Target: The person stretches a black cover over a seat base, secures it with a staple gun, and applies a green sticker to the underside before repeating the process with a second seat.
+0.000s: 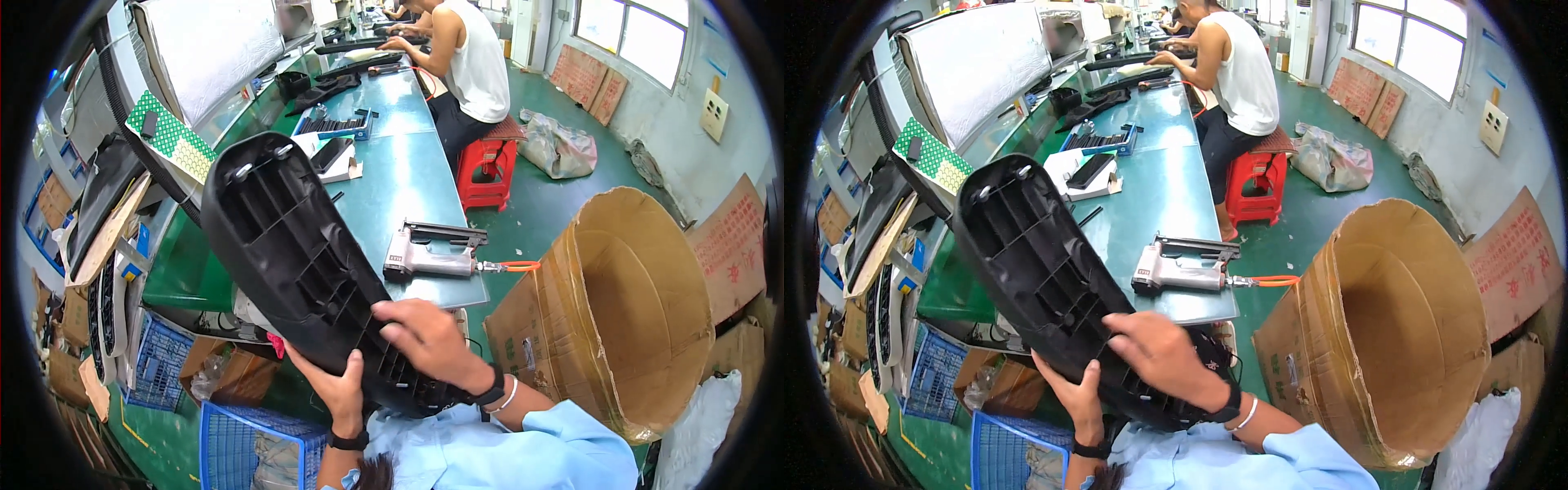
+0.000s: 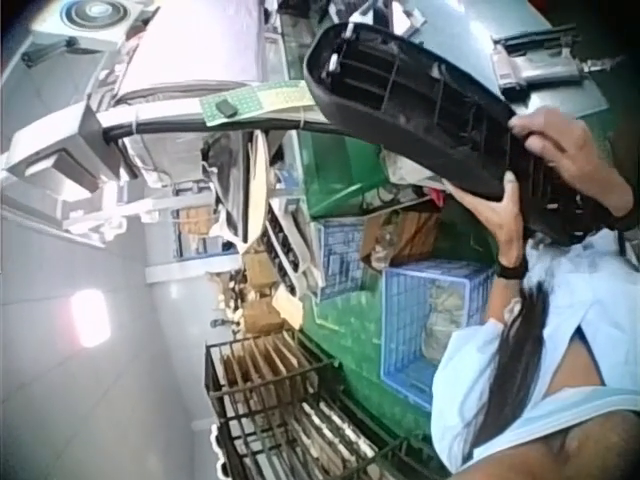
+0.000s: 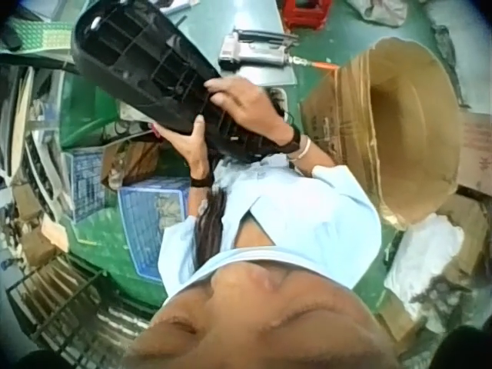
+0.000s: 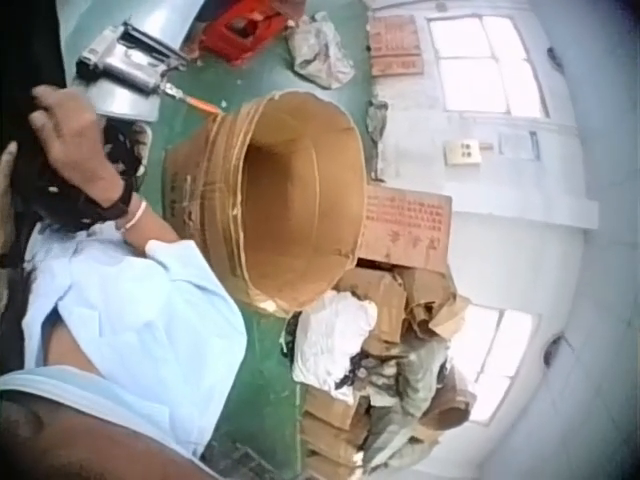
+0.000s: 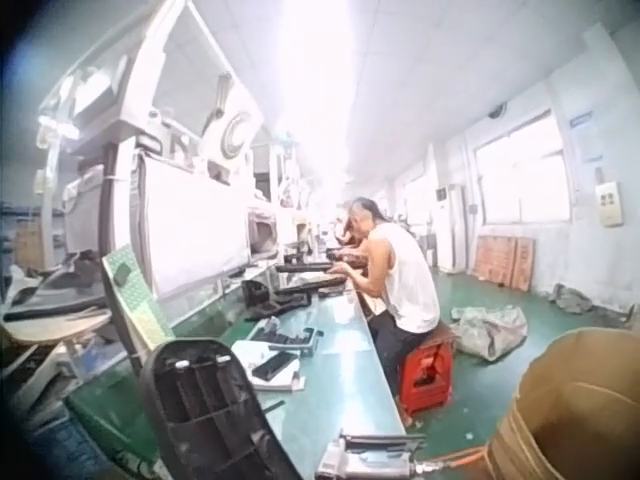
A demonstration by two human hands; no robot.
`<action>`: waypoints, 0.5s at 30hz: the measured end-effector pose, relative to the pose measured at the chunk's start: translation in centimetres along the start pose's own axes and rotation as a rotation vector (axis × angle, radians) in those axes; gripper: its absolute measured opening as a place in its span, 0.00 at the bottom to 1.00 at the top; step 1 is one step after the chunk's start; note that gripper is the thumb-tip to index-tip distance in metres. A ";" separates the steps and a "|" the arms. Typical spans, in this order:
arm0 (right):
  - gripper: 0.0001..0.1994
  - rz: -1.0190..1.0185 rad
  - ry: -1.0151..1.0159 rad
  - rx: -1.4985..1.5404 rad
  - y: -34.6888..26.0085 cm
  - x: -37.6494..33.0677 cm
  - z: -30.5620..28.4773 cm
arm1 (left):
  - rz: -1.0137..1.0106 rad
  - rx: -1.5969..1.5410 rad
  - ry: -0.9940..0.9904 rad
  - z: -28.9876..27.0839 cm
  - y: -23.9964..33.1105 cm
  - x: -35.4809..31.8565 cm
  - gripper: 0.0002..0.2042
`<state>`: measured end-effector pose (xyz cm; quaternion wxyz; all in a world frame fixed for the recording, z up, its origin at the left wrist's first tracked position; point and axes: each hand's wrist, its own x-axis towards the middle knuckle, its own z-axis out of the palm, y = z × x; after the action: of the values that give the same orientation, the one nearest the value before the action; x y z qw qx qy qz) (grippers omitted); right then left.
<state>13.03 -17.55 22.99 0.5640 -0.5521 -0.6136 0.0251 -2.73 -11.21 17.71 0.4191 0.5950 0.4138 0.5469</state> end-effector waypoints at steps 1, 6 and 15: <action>0.12 0.139 0.039 -0.046 0.6 -0.3 -1.0 | 0.015 -0.082 0.015 -0.7 -0.7 0.3 0.47; 0.18 0.096 0.051 -0.553 10.2 -0.7 -6.5 | -0.032 -0.335 0.029 -4.0 1.0 3.8 0.43; 0.27 -0.032 -0.502 -0.777 16.4 2.3 -5.7 | 0.142 -0.193 -0.279 -7.8 7.5 13.3 0.47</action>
<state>28.33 -12.88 15.84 0.1497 -0.6897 -0.7036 -0.0824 -9.50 -0.56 29.30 0.4880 0.6498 0.2541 0.5245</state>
